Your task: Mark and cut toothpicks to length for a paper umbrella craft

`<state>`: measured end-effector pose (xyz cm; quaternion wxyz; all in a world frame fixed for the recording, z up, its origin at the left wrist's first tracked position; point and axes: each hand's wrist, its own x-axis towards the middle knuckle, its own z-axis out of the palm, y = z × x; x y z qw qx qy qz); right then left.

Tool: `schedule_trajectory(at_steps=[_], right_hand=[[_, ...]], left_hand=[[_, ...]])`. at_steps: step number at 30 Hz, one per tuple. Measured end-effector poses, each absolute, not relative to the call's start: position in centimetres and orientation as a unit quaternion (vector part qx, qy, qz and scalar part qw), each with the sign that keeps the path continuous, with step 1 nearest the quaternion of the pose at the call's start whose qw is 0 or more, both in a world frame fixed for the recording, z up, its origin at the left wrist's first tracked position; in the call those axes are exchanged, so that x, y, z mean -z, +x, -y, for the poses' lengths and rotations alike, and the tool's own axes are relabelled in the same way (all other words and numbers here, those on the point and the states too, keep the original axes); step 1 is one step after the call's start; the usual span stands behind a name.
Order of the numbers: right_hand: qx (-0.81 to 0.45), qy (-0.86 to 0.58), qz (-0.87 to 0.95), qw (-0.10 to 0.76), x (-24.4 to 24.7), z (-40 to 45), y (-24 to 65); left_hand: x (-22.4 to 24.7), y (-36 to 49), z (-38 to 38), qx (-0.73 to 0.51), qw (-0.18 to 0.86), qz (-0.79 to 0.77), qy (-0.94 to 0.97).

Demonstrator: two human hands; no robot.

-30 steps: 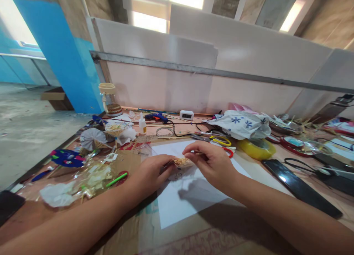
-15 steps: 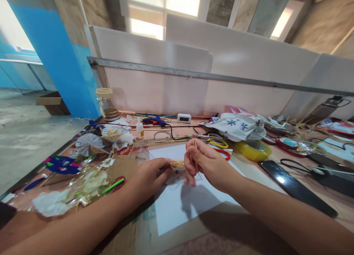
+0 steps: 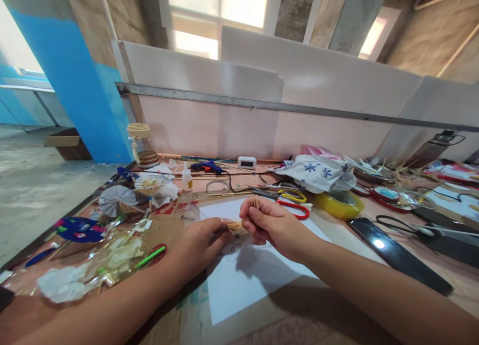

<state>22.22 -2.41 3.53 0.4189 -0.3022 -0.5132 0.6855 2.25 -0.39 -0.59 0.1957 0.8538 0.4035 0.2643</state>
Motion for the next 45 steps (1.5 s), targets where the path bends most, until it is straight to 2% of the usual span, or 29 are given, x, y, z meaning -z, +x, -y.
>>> schedule_trajectory(at_steps=[11, 20, 30, 36, 45], right_hand=[[-0.67, -0.314, 0.538, 0.404, -3.8, 2.4, 22.3], [-0.547, -0.38, 0.642, 0.381, -4.9, 2.5, 23.2], [-0.68, -0.285, 0.56, 0.378, -3.9, 1.0, 23.5], [-0.703, -0.261, 0.531, 0.394, -3.4, 0.5, 23.7], [-0.708, -0.257, 0.528, 0.392, -3.8, 1.2, 23.4]], left_hand=[[0.4, 2.3, 0.4, -0.278, 0.204, -0.391, 0.854], [0.6, 2.2, 0.6, -0.272, 0.196, -0.406, 0.85], [0.8, 2.1, 0.4, -0.28, 0.186, -0.393, 0.856], [0.8, 2.0, 0.4, -0.28, 0.21, -0.39, 0.852], [0.5, 2.2, 0.3, -0.262, 0.182, -0.403, 0.858]])
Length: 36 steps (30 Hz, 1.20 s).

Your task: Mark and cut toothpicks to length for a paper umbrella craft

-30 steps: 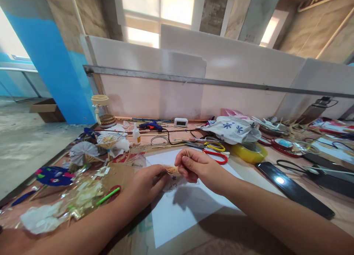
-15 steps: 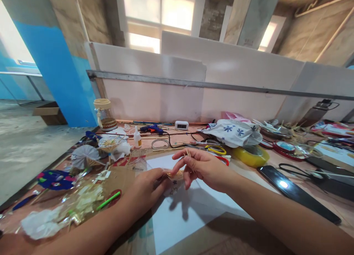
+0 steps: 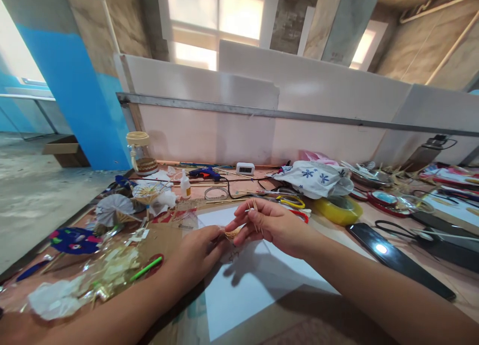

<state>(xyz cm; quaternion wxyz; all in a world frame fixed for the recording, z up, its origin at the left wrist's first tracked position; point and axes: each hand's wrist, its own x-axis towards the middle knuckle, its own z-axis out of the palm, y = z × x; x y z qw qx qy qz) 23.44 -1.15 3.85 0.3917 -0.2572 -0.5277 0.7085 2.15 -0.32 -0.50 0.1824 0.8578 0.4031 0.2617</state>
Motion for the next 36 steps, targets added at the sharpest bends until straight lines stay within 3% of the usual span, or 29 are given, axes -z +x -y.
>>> schedule_trajectory(at_steps=[8, 36], right_hand=[[-0.702, -0.226, 0.544, 0.399, -4.07, 1.17, 23.42], [-0.691, -0.252, 0.539, 0.41, -3.7, 1.14, 23.21]], left_hand=[[0.55, 2.11, 0.45, -0.3, 0.182, -0.383, 0.855], [0.53, 2.04, 0.38, -0.263, 0.167, -0.407, 0.859]])
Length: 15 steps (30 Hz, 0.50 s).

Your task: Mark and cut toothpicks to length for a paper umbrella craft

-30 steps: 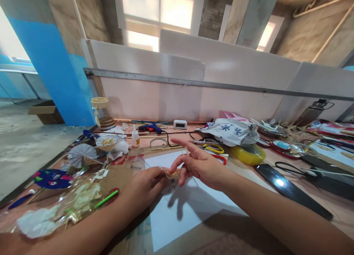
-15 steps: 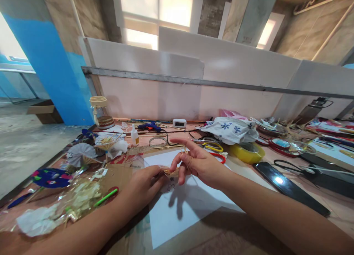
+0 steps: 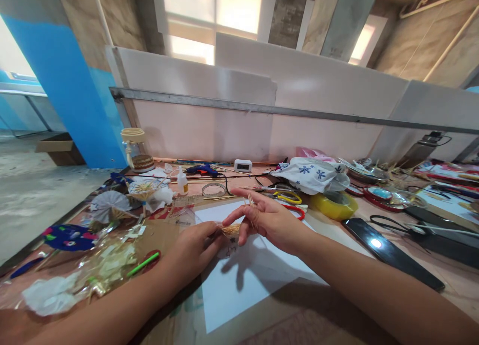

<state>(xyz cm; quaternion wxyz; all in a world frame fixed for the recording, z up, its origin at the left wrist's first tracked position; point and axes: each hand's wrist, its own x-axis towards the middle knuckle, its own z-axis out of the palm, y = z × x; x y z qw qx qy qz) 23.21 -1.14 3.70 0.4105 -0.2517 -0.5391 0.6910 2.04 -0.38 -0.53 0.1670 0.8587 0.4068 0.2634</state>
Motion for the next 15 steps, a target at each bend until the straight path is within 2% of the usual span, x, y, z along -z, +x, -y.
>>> schedule_trajectory(at_steps=[15], right_hand=[[-0.696, -0.249, 0.544, 0.396, -3.76, 1.18, 23.08]], left_hand=[[0.51, 2.11, 0.35, -0.271, 0.179, -0.399, 0.857]])
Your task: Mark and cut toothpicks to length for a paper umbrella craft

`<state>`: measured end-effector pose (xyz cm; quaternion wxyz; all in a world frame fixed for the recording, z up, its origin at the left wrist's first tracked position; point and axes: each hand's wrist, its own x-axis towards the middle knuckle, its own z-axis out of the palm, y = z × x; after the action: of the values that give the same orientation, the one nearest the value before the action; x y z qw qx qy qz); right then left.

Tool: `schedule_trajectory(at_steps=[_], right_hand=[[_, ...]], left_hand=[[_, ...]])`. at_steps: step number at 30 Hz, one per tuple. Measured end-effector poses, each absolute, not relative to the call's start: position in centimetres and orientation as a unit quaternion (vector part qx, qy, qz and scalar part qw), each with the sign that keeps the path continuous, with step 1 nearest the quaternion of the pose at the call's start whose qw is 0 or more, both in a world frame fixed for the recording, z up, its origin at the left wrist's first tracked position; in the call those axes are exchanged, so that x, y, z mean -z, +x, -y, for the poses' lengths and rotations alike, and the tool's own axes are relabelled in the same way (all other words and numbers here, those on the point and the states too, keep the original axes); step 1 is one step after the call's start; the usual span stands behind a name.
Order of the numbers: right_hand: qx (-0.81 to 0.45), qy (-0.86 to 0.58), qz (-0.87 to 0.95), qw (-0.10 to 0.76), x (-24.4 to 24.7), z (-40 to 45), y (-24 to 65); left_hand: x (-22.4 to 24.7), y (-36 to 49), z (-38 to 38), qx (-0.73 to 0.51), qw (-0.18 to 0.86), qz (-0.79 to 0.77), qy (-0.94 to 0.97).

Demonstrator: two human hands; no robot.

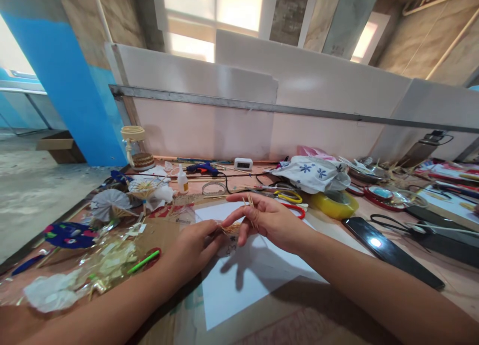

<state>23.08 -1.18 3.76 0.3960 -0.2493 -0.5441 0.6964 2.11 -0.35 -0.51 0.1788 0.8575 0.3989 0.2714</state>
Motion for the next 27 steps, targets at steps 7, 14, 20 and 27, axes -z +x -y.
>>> schedule_trajectory(at_steps=[7, 14, 20, 27], right_hand=[[-0.523, -0.352, 0.65, 0.424, -4.7, 1.8, 23.6], [-0.058, -0.387, 0.865, 0.314, -5.6, 4.2, 23.8], [0.083, -0.384, 0.895, 0.21, -3.7, 4.3, 23.7], [0.153, -0.41, 0.883, 0.17, -3.3, 4.2, 23.9]], left_hand=[[0.6, 2.2, 0.5, -0.277, 0.162, -0.396, 0.86], [1.2, 2.1, 0.4, -0.289, 0.169, -0.382, 0.861], [0.9, 2.3, 0.8, -0.299, 0.16, -0.356, 0.871], [1.2, 2.2, 1.0, -0.301, 0.106, -0.33, 0.889]])
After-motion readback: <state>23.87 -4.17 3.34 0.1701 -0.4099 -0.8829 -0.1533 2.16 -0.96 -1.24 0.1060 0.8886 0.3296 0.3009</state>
